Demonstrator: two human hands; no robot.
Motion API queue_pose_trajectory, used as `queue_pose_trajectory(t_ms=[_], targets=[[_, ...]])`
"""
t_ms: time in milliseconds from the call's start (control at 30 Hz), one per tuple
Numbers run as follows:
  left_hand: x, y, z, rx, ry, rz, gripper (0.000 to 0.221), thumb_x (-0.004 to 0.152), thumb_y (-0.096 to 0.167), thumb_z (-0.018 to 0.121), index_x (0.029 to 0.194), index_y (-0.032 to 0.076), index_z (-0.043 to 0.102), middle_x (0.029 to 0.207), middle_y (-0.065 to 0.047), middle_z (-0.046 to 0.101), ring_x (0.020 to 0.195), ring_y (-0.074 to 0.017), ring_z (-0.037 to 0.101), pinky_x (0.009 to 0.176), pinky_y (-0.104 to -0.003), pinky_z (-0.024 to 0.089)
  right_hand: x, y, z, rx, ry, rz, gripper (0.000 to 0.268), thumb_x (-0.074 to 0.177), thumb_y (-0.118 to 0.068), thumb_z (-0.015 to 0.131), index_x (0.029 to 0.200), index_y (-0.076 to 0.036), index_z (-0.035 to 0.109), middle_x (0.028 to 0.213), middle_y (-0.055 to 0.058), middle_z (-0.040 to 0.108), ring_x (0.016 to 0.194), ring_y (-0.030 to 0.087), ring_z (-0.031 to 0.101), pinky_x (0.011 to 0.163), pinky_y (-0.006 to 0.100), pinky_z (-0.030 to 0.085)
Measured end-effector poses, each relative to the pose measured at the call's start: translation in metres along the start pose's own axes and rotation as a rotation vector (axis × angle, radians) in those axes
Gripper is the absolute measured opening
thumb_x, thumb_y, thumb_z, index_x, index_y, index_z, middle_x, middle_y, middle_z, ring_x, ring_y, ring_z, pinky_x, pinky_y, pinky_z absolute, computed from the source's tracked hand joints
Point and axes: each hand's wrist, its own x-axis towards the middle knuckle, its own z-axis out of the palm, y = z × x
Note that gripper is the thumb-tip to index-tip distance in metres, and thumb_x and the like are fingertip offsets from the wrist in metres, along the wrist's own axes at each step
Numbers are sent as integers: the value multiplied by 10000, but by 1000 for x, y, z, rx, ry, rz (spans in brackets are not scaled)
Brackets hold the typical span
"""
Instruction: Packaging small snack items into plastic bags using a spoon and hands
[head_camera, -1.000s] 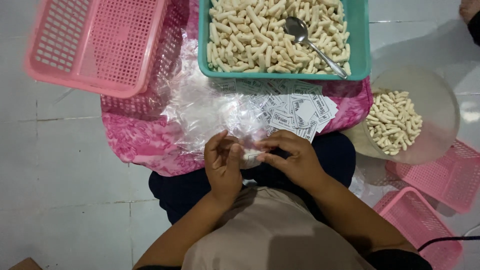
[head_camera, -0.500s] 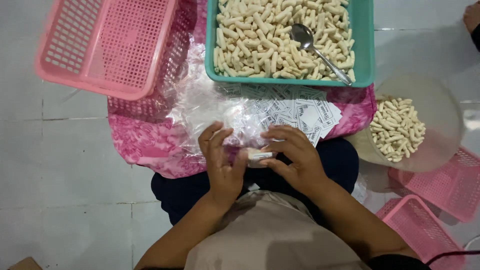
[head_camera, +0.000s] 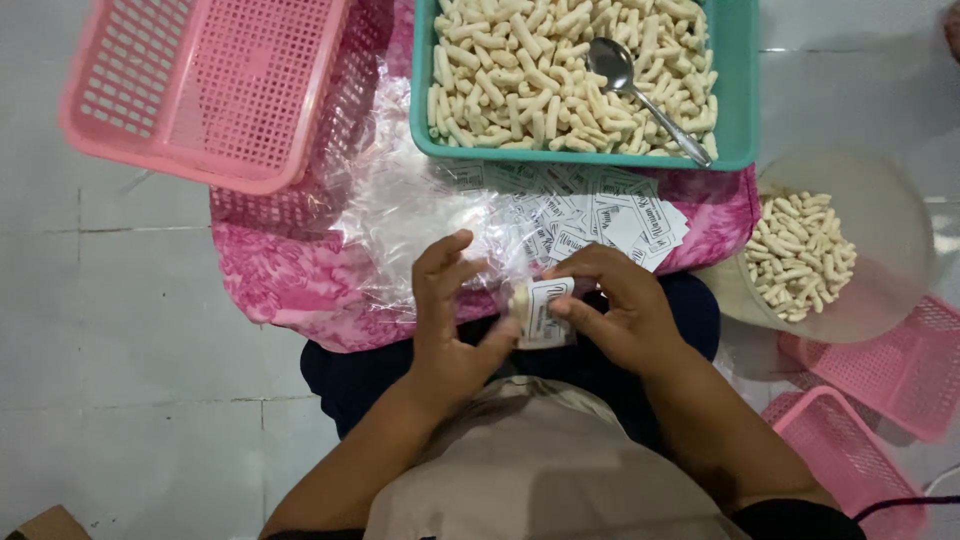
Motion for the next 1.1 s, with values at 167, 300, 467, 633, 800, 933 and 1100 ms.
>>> queue_pose_trajectory(t_ms=[167, 300, 467, 633, 800, 933, 1100], targets=[[20, 3, -12, -51, -120, 141, 265, 977, 125, 565, 1216, 90, 673, 1315, -140, 613, 1362, -453, 497, 1178, -599, 335, -3, 11, 2, 193, -70, 58, 196, 930, -100, 736, 1067, 37, 706, 936, 179, 704, 809, 266, 658, 724, 398, 523], [19, -12, -9, 31, -131, 123, 213, 927, 173, 732, 1135, 214, 750, 1075, 15, 721, 1246, -322, 628, 1173, -519, 316, -2, 12, 3, 344, -110, 130, 183, 966, -33, 663, 1124, 58, 677, 953, 159, 656, 809, 200, 606, 682, 330, 491], [17, -22, -12, 165, -59, 130, 179, 909, 196, 764, 1088, 206, 763, 980, 2, 733, 1101, -286, 695, 1070, -497, 413, -8, 22, 14, 403, -54, 220, 177, 993, -22, 617, 1147, 54, 658, 943, 123, 601, 768, 141, 550, 659, 304, 469], [11, -20, 1, 19, 115, -87, 111, 911, 43, 717, 993, 98, 767, 898, -68, 727, 936, -303, 725, 901, -427, 522, -1, 24, 22, 326, 90, 204, 85, 1007, -5, 613, 1059, 56, 643, 889, 128, 618, 730, 161, 588, 661, 311, 490], [8, -17, 11, -123, 142, -239, 76, 966, 62, 661, 916, 18, 698, 996, -169, 723, 946, -335, 713, 850, -426, 523, 6, 7, 38, 130, 230, 103, 86, 1082, -70, 524, 1034, -10, 563, 902, 95, 544, 727, 156, 555, 677, 311, 487], [-8, -20, 19, -411, 95, -434, 252, 1062, 175, 524, 948, -7, 655, 1056, -223, 696, 1072, -308, 648, 960, -485, 482, 15, 9, 39, 43, 221, 55, 88, 1088, -87, 488, 1064, -15, 532, 966, 111, 530, 843, 203, 572, 765, 346, 479], [-7, -8, 17, -393, -2, -532, 515, 845, 135, 849, 1261, -61, 617, 1019, -214, 710, 1031, -250, 673, 893, -417, 557, 26, 9, 41, -70, 289, -142, 58, 1045, -36, 540, 1077, 12, 534, 1043, 158, 566, 986, 327, 628, 884, 408, 509]])
